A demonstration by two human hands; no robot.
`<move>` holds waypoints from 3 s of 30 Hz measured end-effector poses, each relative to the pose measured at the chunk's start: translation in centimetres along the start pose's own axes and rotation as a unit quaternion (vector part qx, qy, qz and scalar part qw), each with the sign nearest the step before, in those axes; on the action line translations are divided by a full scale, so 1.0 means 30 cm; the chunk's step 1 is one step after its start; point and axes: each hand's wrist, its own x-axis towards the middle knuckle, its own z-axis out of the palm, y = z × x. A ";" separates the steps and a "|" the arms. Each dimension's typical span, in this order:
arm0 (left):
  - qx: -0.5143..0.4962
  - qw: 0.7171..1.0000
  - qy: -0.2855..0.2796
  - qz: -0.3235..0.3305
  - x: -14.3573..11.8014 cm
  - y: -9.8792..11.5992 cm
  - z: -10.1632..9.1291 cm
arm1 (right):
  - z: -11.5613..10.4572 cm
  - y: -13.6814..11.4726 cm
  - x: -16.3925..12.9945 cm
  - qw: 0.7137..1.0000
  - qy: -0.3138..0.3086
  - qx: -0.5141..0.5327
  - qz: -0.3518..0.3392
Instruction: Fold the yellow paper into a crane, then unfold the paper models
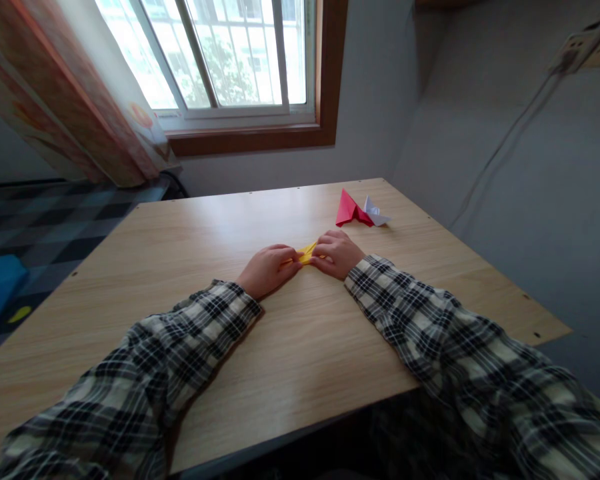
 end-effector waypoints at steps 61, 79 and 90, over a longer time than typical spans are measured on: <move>0.039 0.997 -0.023 0.057 0.001 0.007 0.018 | 0.019 -0.002 0.000 0.992 -0.049 0.022 0.111; 0.060 0.996 0.023 0.067 0.000 -0.001 0.020 | 0.021 -0.004 0.012 0.991 -0.031 0.054 0.116; 0.021 0.998 0.007 0.063 0.000 -0.002 0.017 | 0.028 -0.003 0.016 0.992 -0.020 0.071 0.100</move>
